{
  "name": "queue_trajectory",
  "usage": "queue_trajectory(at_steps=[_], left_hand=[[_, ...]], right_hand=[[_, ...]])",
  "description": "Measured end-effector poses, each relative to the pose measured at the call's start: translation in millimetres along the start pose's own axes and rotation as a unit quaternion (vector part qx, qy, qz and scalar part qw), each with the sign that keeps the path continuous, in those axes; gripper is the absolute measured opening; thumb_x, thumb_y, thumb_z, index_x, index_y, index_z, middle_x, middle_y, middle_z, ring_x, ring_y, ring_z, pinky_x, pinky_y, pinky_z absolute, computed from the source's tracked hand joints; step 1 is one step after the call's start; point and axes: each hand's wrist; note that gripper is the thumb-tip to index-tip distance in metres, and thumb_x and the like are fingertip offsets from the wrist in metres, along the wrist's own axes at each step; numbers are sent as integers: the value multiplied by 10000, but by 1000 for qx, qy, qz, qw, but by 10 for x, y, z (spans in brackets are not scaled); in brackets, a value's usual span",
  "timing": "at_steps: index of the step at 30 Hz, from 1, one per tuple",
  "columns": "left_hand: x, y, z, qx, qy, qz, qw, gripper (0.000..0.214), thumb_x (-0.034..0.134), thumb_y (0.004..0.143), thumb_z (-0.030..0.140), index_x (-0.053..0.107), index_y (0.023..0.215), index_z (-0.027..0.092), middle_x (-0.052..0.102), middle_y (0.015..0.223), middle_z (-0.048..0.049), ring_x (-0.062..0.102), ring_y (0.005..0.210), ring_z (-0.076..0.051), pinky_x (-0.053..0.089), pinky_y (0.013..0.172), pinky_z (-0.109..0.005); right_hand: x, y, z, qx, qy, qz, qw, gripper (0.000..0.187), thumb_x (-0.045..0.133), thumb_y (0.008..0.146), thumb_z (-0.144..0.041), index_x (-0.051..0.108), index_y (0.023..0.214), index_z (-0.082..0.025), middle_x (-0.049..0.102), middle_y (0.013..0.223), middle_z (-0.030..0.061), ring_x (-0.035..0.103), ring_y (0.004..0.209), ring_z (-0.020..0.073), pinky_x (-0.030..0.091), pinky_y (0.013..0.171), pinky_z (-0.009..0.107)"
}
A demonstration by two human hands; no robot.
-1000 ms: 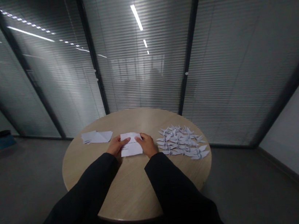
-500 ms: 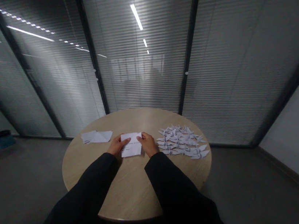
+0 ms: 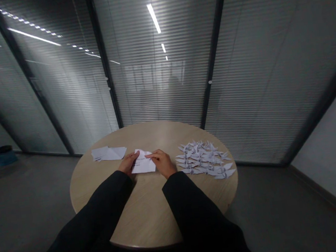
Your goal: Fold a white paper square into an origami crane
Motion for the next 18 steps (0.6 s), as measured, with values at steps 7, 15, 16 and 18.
queue_trajectory(at_steps=[7,15,16,18], left_hand=[[-28,13,-15,63,28,-6,998,344,745,610,417,566,662,127,560,495,6,500,409,-102,364,410,-205],[12,-16,0,124,27,0,992,358,723,627,441,604,768,135,614,570,-12,561,482,-134,417,459,-230],[21,-21,8,130,21,0,991,355,723,629,437,607,775,134,635,601,-25,584,513,-145,437,482,-240],[37,-32,26,135,6,0,991,353,728,626,429,604,776,135,668,660,-49,621,575,-169,470,530,-261]], right_hand=[[-12,-5,-16,-15,-19,-20,1000,257,526,807,-113,732,902,-233,597,920,52,572,846,144,451,749,266],[-1,-11,4,-16,-13,-38,999,237,546,817,-140,729,899,-266,555,971,40,551,917,145,440,814,274],[6,-12,7,-16,-11,-42,999,236,548,817,-142,729,898,-270,552,971,38,551,916,144,440,817,275],[17,-14,12,-14,-10,-53,998,237,548,821,-146,728,900,-279,549,961,33,550,903,140,440,818,273]])
Point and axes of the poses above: each hand's wrist, its own y-axis towards the middle knuckle, its own x-axis out of the palm, z = x × y
